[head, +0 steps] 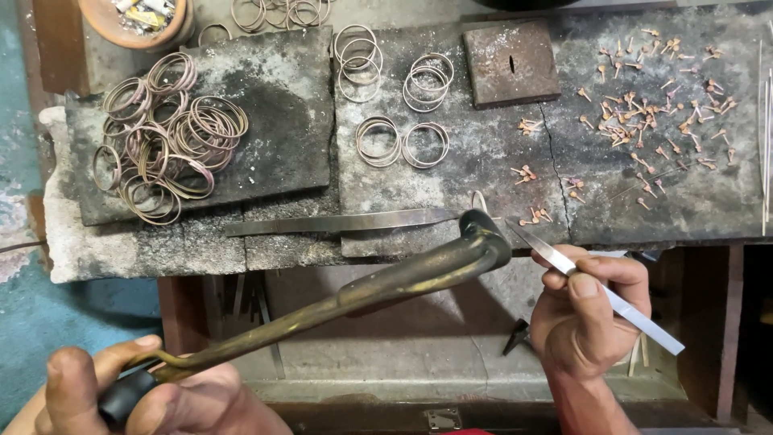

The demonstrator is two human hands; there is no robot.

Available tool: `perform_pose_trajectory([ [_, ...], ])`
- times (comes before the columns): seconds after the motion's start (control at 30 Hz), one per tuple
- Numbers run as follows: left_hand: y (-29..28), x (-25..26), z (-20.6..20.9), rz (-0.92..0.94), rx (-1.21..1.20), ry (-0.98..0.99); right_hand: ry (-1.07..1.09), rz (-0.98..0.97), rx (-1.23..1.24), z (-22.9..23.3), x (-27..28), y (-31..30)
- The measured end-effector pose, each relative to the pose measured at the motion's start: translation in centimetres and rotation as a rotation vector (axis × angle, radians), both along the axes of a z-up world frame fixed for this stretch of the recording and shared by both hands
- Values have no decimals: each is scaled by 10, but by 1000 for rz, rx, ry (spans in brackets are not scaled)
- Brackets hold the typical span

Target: Using a blowtorch and tweezers to heat and solder metal rings on a jewelry workbench.

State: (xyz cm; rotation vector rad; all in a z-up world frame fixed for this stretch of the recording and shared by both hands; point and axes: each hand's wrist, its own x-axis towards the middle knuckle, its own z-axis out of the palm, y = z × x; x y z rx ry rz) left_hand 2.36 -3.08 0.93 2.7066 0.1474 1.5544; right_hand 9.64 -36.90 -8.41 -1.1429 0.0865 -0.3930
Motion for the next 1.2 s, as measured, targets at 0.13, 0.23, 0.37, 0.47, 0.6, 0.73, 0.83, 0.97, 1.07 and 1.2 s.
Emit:
perform_pose_trajectory([
  [0.13,8,-17,-5,-22,-38,95,-19,22,-24,-2,2,-2],
  [0.23,6,-22,11,-85,-28,212,-49,49,-53,3,4,2],
  [0.37,11,-27,15,-194,8,220,-54,53,-36,4,3,3],
  [0.47,-10,-18,28,-62,-51,370,-43,48,-53,5,4,4],
  [0.6,-9,5,12,-36,13,53,-58,28,-64,5,5,5],
  [0.73,-8,-8,8,59,-35,115,-42,4,-28,2,3,3],
  [0.83,-85,5,72,193,-738,295,-53,19,13,10,5,4],
  [0.97,-6,39,13,-99,-109,-304,-94,26,-45,16,9,-2],
  [1.07,-23,35,38,33,-346,-127,-75,-5,-280,33,14,-6],
  [1.2,-4,22,50,-66,-245,58,-196,133,-637,56,21,-13],
])
